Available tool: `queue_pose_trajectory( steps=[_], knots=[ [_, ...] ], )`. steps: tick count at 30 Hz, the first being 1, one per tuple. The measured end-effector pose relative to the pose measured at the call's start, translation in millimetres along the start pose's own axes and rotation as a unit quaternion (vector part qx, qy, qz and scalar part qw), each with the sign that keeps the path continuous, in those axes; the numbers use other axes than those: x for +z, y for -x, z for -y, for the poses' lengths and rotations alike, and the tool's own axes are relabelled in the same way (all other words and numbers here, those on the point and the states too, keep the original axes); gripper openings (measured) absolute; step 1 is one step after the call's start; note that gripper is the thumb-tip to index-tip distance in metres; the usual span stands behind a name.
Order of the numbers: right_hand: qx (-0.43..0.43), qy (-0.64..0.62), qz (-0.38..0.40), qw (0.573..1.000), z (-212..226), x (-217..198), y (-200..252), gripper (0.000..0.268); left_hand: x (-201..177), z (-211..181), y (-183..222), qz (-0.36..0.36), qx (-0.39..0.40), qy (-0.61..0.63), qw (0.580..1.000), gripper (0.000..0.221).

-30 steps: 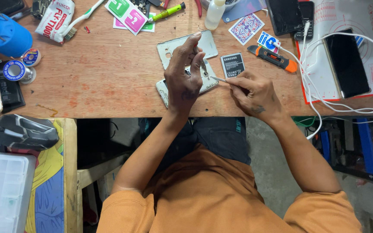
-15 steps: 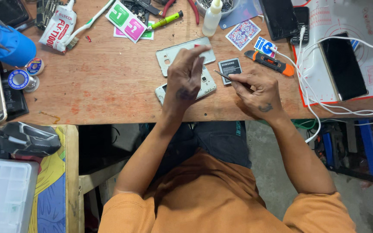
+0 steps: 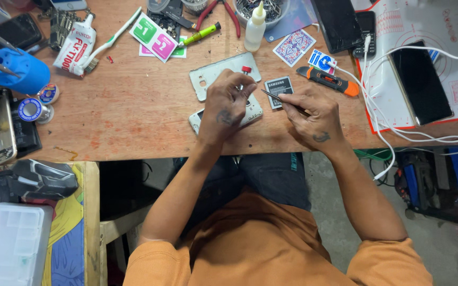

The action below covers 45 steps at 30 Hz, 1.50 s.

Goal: The person removes the back cover of a white smartphone, then uses a screwdriver to unscrew and remove the battery. They continue to unscrew internal components and place the removed screws on the workbench.

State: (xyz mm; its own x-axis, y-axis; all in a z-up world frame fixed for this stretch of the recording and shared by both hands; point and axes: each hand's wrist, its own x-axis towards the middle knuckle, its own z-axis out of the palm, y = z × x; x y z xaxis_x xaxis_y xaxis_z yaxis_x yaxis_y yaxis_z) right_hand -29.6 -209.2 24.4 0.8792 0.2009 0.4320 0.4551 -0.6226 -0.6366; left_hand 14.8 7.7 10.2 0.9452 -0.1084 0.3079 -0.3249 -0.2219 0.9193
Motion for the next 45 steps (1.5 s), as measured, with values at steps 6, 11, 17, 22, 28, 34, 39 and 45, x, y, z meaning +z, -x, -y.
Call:
queue_pose_trajectory(
  steps=[6,11,17,22,28,34,39,45],
  knots=[
    [0.001,0.006,-0.023,1.000,-5,0,1,0.025,-30,15,-52,-0.117,0.085,-0.137,0.980,0.003],
    [0.024,-0.009,-0.036,0.999,-4,1,2,0.022,-51,49,-132,-0.210,0.111,-0.254,0.938,0.009],
    [0.044,-0.021,-0.049,0.998,-5,0,3,0.022,-57,88,-177,-0.208,0.096,-0.313,0.922,0.007],
    [0.067,-0.015,-0.046,0.997,-6,1,3,0.024,-68,84,-170,-0.189,0.108,-0.266,0.939,0.011],
    [0.030,0.009,-0.027,0.999,-5,3,0,0.027,-60,28,-103,-0.098,0.036,-0.062,0.993,0.049],
    [0.018,0.066,-0.017,0.997,2,13,3,0.021,-30,-2,-14,-0.079,0.061,0.120,0.988,0.032],
    [0.005,0.092,-0.041,0.995,8,19,7,0.016,-20,1,25,-0.152,-0.018,0.261,0.953,0.019],
    [-0.032,0.163,-0.051,0.985,19,18,0,0.028,-24,9,33,-0.125,0.001,0.244,0.962,0.017]
  ],
)
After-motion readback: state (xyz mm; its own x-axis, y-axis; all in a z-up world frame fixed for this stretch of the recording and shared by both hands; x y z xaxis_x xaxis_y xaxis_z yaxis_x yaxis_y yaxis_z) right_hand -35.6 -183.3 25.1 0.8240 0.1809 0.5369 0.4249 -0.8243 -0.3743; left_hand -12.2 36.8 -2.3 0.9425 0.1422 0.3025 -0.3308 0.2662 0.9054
